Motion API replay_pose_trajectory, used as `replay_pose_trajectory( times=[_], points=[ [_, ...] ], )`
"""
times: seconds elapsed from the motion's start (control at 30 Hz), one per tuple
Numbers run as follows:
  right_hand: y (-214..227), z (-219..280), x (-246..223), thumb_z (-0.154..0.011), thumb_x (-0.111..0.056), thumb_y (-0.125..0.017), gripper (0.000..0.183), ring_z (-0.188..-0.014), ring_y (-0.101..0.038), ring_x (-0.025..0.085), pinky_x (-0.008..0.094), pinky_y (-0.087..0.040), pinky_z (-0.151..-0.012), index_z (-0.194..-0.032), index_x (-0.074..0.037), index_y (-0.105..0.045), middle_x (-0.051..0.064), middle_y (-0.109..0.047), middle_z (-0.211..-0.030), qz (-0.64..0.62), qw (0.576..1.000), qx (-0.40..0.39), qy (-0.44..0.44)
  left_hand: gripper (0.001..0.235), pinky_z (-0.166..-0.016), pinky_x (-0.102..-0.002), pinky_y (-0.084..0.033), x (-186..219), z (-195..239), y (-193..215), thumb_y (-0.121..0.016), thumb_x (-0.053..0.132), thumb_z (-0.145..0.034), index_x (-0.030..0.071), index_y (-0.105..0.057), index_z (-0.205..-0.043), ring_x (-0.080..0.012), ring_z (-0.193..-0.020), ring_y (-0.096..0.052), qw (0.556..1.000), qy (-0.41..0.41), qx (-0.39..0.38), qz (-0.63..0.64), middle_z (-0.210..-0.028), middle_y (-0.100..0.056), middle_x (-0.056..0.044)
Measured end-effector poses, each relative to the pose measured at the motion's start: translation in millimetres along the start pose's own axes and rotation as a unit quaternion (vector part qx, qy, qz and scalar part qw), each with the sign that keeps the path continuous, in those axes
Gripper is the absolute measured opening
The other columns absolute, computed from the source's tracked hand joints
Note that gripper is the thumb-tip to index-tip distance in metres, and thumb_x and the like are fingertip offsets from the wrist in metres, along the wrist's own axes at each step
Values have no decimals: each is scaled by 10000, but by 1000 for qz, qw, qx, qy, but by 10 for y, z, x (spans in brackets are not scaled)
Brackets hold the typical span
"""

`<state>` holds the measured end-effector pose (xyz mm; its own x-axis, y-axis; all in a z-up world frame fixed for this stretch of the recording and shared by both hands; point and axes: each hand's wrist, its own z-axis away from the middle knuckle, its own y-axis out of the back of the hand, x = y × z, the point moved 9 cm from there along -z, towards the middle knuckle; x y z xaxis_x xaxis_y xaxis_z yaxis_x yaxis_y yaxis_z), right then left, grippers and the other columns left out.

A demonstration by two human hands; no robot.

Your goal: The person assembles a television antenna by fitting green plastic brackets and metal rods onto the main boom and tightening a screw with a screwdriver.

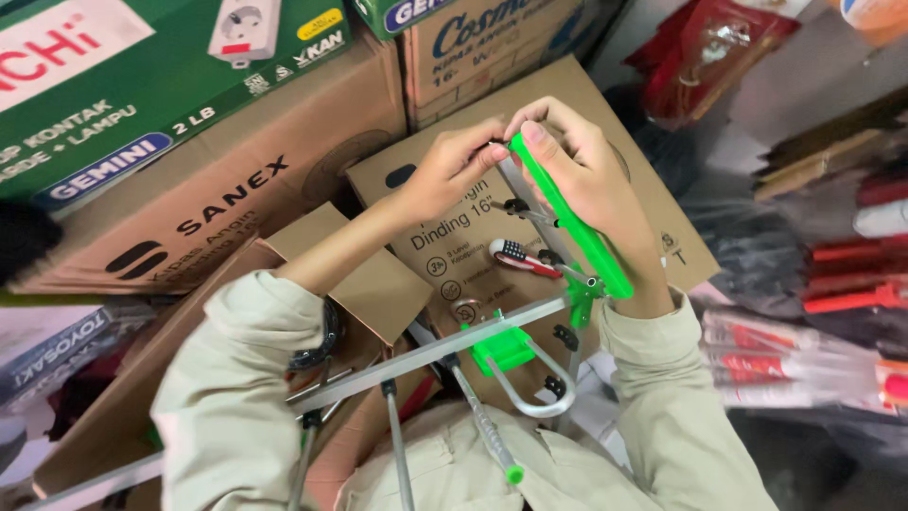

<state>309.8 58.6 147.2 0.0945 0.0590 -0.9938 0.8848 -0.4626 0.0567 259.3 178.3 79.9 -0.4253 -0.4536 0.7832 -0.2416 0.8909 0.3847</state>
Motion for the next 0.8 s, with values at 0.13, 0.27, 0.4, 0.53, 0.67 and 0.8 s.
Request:
replay_pose_trajectory(
  times=[0.13,0.27,0.4,0.53,0.67,0.8],
  points=[
    [-15,33,-39,-1101,-316,-567,272,-687,-535,26,187,-406,-584,-1122,-48,-610,10,-648,-843,37,999,25,12,220,-820,-290,-527,-84,-39,-82,-538,225,-1136,30,-640,-1121,-140,-875,-635,991,-14,14,135,-929,-670,-33],
    [-91,-27,-17,-1098,-325,-580,293,-766,-626,44,195,-479,-657,-1108,-34,-611,43,-705,-885,61,997,33,16,226,-786,-252,-489,-221,38,-134,-528,222,-1124,29,-637,-1165,-93,-859,-575,977,23,13,213,-926,-635,-1],
    [-105,0,-46,-1063,-332,-601,301,-741,-623,42,196,-475,-632,-1071,-33,-633,31,-712,-857,123,990,73,-14,226,-779,-240,-465,-315,93,-197,-526,238,-1124,37,-628,-1147,-73,-858,-547,966,39,1,255,-924,-628,14],
    [-200,99,-204,-1078,-315,-622,301,-782,-658,52,205,-495,-664,-1059,-14,-635,52,-739,-876,181,978,101,-3,228,-800,-237,-465,-344,84,-277,-527,246,-1135,43,-626,-1102,-71,-880,-550,961,24,-13,276,-937,-628,15],
    [-276,201,-368,-1036,-303,-639,294,-720,-687,48,213,-487,-588,-1110,-19,-619,70,-767,-836,280,948,149,1,240,-805,-238,-465,-238,84,-303,-527,253,-1130,39,-633,-1103,-75,-896,-558,956,11,-30,292,-952,-623,13],
    [-294,301,-399,-1043,-276,-641,278,-650,-663,59,234,-449,-529,-1156,-24,-616,36,-734,-784,325,931,164,24,258,-842,-235,-501,-163,77,-300,-545,290,-1125,45,-620,-1092,-63,-918,-583,961,-8,-13,276,-957,-612,20]
  ],
)
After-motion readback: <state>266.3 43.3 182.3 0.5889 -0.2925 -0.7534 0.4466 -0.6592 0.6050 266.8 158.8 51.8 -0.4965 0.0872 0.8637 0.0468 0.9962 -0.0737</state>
